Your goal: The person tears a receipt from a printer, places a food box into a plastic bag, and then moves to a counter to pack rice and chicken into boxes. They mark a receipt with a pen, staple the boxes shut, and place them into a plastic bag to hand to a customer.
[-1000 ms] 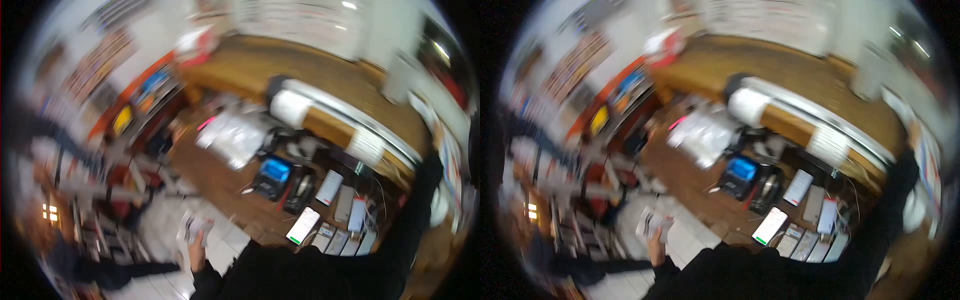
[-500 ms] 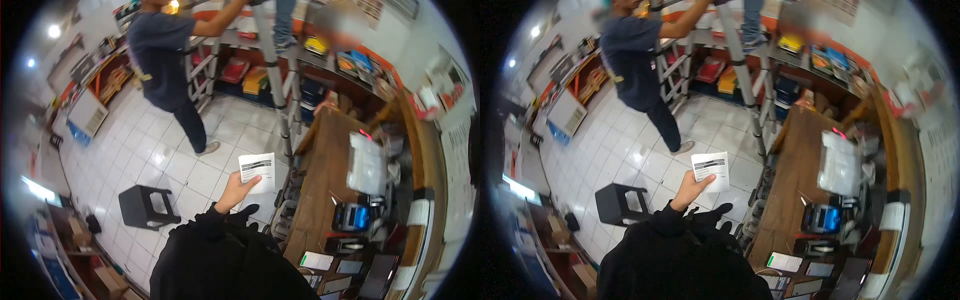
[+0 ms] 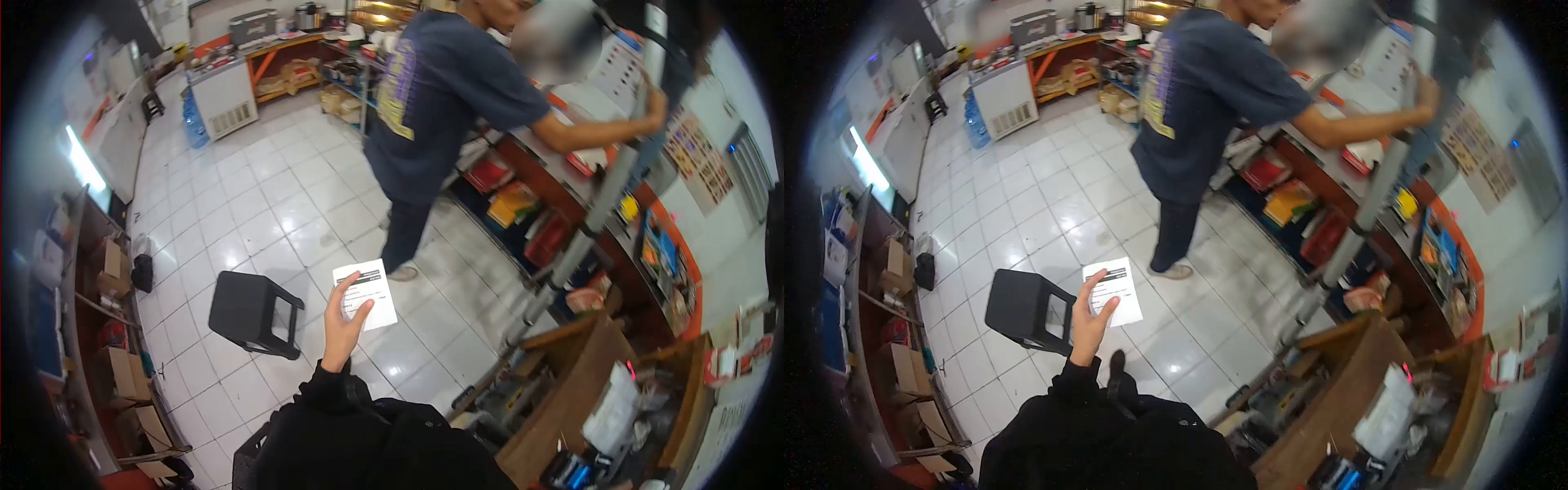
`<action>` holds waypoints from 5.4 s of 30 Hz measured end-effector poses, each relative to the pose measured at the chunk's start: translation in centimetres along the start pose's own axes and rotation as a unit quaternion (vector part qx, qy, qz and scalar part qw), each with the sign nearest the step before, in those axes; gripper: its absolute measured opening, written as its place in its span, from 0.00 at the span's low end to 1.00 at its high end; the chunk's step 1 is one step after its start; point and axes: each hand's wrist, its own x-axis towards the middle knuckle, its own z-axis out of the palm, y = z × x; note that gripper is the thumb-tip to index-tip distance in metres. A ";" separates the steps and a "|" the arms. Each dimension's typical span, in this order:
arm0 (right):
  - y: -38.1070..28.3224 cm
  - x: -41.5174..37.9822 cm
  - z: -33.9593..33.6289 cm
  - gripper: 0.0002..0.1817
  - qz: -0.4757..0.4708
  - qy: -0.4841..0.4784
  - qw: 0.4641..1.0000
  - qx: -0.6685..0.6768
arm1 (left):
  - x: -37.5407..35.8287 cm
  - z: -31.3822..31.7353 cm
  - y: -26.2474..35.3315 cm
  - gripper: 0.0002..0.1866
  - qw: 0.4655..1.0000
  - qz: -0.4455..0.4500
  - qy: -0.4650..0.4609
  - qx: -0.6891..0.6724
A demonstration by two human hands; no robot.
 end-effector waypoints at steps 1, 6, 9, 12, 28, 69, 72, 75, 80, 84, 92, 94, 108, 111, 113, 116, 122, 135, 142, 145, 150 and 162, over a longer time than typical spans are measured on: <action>-6.0 -2.4 2.4 0.18 -0.010 -0.064 0.995 0.070 | 1.3 -2.1 -0.5 0.26 1.000 0.004 0.027 -0.004; -37.5 -13.2 3.0 0.15 0.028 -0.278 0.763 0.582 | 9.1 -12.1 -1.3 0.36 0.995 0.035 0.092 -0.011; -49.3 -15.3 0.1 0.14 -0.069 -0.351 0.684 0.636 | 14.7 -15.6 -0.8 0.38 0.991 0.056 0.110 0.049; -57.9 -18.5 -1.8 0.13 -0.090 -0.426 0.583 0.686 | 20.9 -18.6 -2.1 0.42 0.997 0.016 0.070 -0.002; -99.6 -32.4 5.7 0.11 -0.090 -0.590 0.394 0.699 | 64.4 -29.1 -15.0 0.48 0.996 0.059 0.023 0.067; -186.8 -48.4 29.5 0.09 0.511 -0.311 0.663 0.449 | 199.7 -1.9 -31.4 0.14 0.891 0.389 -0.202 -0.116; -193.0 -49.2 30.8 0.09 0.560 -0.237 0.672 0.423 | 202.3 1.0 -32.8 0.12 0.878 0.449 -0.130 -0.106; -197.5 -49.5 30.9 0.09 0.564 -0.201 0.699 0.391 | 201.0 0.1 -32.2 0.10 0.854 0.511 -0.091 -0.004; -200.7 -49.1 30.8 0.08 0.596 -0.155 0.726 0.306 | 201.1 0.0 -32.5 0.09 0.786 0.597 0.045 0.153; -202.8 -49.8 30.9 0.08 0.605 -0.134 0.742 0.257 | 205.4 1.4 -33.3 0.12 0.666 0.740 -0.036 0.085; -203.8 -49.5 30.4 0.09 0.584 -0.161 0.772 0.192 | 208.5 2.9 -34.4 0.23 0.627 0.751 0.005 0.209; -202.9 -50.1 29.7 0.09 0.587 -0.153 0.774 0.181 | 208.8 3.0 -34.4 0.23 0.636 0.738 0.035 0.221; -184.9 -52.6 20.4 0.11 0.637 -0.008 0.759 0.132 | 171.9 -5.5 -32.9 0.22 0.745 0.603 0.129 -0.254; -177.9 -49.9 15.2 0.10 0.658 0.043 0.745 0.098 | 161.8 -5.7 -33.6 0.22 0.759 0.581 0.018 -0.292; -173.8 -48.5 12.4 0.09 0.622 0.071 0.778 0.056 | 155.8 -4.7 -34.0 0.22 0.764 0.563 -0.070 -0.307; -168.5 -47.5 9.9 0.08 0.611 0.079 0.787 0.040 | 148.3 -3.6 -34.4 0.22 0.771 0.552 -0.131 -0.290; -160.7 -44.4 12.2 0.08 0.571 0.051 0.818 0.051 | 138.8 -2.2 -36.5 0.08 0.812 0.410 -0.368 -0.190; -147.7 -37.5 32.9 0.05 0.538 -0.014 0.831 0.143 | 129.6 12.8 -40.7 0.07 0.849 0.268 -0.428 -0.159; -143.3 -35.1 39.4 0.06 0.540 -0.059 0.823 0.165 | 127.3 19.5 -42.2 0.07 0.847 0.206 -0.476 -0.117; -142.2 -34.6 40.3 0.07 0.528 -0.078 0.834 0.141 | 126.6 21.1 -42.4 0.05 0.853 0.188 -0.472 -0.123; -141.6 -34.0 41.6 0.07 0.549 -0.094 0.818 0.143 | 126.0 22.1 -42.2 0.05 0.858 0.146 -0.480 -0.107; -141.6 -34.5 42.3 0.07 0.556 -0.097 0.813 0.142 | 126.4 23.0 -42.8 0.06 0.859 0.158 -0.474 -0.110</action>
